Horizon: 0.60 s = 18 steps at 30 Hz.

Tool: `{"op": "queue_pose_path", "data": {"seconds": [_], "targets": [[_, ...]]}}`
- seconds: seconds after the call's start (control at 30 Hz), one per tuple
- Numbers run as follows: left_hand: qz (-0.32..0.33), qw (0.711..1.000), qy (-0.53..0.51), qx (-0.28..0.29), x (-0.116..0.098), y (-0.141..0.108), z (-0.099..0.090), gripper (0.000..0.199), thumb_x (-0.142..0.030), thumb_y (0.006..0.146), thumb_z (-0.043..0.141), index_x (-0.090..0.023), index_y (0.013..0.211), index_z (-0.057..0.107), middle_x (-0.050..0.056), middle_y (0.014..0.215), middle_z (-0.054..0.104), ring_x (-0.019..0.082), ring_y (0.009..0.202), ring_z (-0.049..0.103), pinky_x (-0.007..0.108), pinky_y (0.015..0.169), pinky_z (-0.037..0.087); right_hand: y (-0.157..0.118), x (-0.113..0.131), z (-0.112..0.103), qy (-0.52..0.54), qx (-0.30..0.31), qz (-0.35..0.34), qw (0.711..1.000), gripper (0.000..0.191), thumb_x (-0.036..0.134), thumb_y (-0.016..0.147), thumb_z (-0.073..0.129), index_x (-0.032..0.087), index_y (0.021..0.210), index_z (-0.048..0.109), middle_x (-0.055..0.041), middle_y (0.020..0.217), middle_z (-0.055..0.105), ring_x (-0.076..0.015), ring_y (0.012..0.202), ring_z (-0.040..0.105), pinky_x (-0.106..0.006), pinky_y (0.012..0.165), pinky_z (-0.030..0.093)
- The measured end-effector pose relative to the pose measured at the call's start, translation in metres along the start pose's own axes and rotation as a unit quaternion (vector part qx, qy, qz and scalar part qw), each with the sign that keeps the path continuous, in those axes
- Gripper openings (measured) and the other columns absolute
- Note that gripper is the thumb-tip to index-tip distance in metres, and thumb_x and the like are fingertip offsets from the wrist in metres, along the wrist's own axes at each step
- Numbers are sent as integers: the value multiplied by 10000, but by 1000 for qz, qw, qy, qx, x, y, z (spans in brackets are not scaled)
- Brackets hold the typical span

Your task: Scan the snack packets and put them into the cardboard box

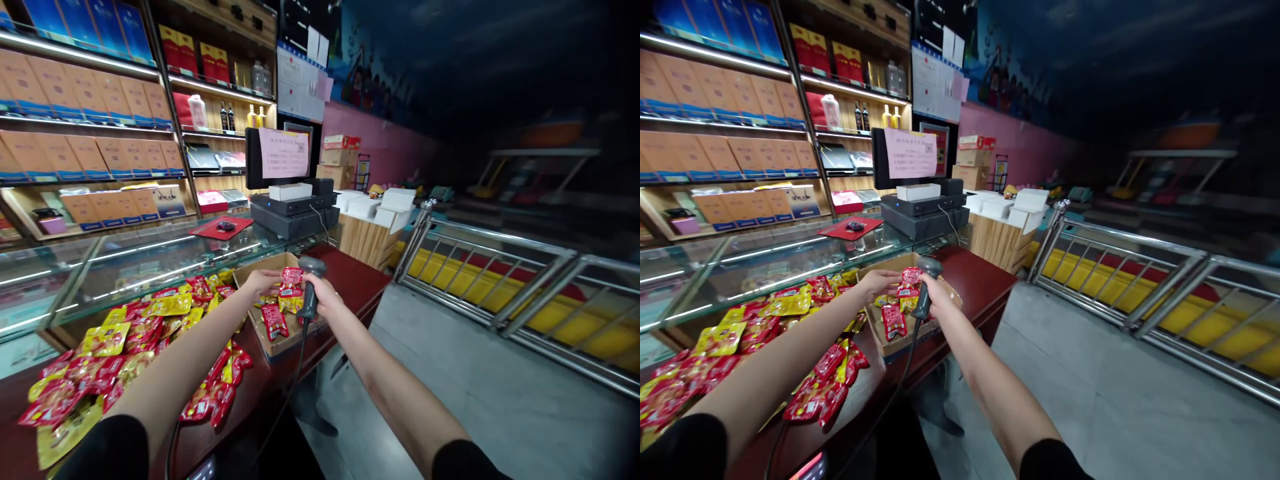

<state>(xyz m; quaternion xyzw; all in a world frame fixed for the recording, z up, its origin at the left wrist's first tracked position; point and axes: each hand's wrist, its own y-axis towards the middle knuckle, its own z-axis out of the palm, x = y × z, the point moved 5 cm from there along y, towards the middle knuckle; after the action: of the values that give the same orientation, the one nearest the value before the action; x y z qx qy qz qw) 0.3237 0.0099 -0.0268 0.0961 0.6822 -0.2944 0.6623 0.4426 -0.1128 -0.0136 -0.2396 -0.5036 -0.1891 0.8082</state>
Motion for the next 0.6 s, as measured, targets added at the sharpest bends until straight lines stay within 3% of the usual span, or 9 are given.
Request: {"op": "queue_pose_path", "data": {"seconds": [0.13, 0.27, 0.4, 0.6], "targets": [[30, 999, -11, -41, -9, 9, -1, 382, -153, 601, 847, -76, 914, 641, 101, 734, 703, 195, 653, 698, 303, 636, 576, 8, 14, -13, -24, -38, -14, 999, 118, 197, 698, 653, 165, 659, 547, 45, 428, 500, -94, 375, 475, -201, 406, 410], [28, 998, -26, -41, -11, 2, -25, 354, -130, 615, 836, -82, 898, 629, 97, 750, 702, 196, 650, 703, 308, 640, 582, 8, 13, -7, -36, -34, -10, 999, 147, 214, 683, 672, 166, 661, 535, 48, 440, 491, -90, 381, 466, -203, 405, 399], [31, 997, -35, -59, -10, -20, -69, 371, -150, 599, 849, -86, 894, 631, 110, 774, 709, 211, 678, 711, 301, 634, 586, 1, -5, 21, -17, 10, 15, 1000, 140, 220, 673, 683, 163, 740, 574, 53, 486, 513, -91, 427, 499, -195, 442, 429], [53, 994, -46, -85, -3, -81, -153, 413, -195, 591, 857, -90, 934, 652, 131, 861, 723, 209, 741, 716, 284, 660, 595, -32, -40, 91, 30, 113, 55, 992, 194, 208, 679, 691, 160, 860, 637, 1, 667, 644, -125, 635, 634, -217, 593, 519]]}}
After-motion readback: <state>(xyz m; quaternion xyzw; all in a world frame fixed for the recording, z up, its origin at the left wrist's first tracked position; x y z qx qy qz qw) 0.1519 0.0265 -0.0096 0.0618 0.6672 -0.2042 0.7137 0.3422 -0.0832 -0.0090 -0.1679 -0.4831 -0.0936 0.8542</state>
